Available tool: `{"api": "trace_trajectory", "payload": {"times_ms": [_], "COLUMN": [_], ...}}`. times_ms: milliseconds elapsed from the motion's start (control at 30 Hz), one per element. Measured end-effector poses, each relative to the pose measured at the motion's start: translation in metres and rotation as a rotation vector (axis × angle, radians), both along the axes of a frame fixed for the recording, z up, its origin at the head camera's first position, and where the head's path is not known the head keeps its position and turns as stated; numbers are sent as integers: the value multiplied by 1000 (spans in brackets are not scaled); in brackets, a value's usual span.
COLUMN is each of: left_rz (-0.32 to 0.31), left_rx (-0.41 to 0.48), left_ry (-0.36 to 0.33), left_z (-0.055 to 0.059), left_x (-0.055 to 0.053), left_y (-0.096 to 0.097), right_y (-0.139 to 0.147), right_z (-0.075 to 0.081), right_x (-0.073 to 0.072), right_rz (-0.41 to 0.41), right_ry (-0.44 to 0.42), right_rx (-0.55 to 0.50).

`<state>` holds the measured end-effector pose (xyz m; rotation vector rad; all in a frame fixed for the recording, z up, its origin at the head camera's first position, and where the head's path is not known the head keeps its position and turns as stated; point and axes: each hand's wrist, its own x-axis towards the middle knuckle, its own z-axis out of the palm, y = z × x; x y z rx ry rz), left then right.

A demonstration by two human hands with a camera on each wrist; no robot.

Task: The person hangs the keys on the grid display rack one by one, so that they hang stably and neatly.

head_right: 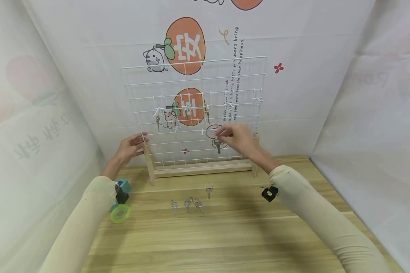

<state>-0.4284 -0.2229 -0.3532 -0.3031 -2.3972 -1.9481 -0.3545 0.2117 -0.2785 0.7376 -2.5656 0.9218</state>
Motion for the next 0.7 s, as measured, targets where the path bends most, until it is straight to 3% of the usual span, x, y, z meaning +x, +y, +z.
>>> {"api": "trace_trajectory", "payload": {"times_ms": [367, 700], "left_rz": [-20, 5], "left_rx": [52, 6], "left_ry": [-38, -2], "left_z": [5, 2], "left_x": [0, 1], "left_y": [-1, 1], "right_y": [29, 42], "right_z": [45, 58], "right_x": [-9, -22], "right_rz": [-123, -208], "right_ry": [186, 186], "right_rx": [-26, -85]}}
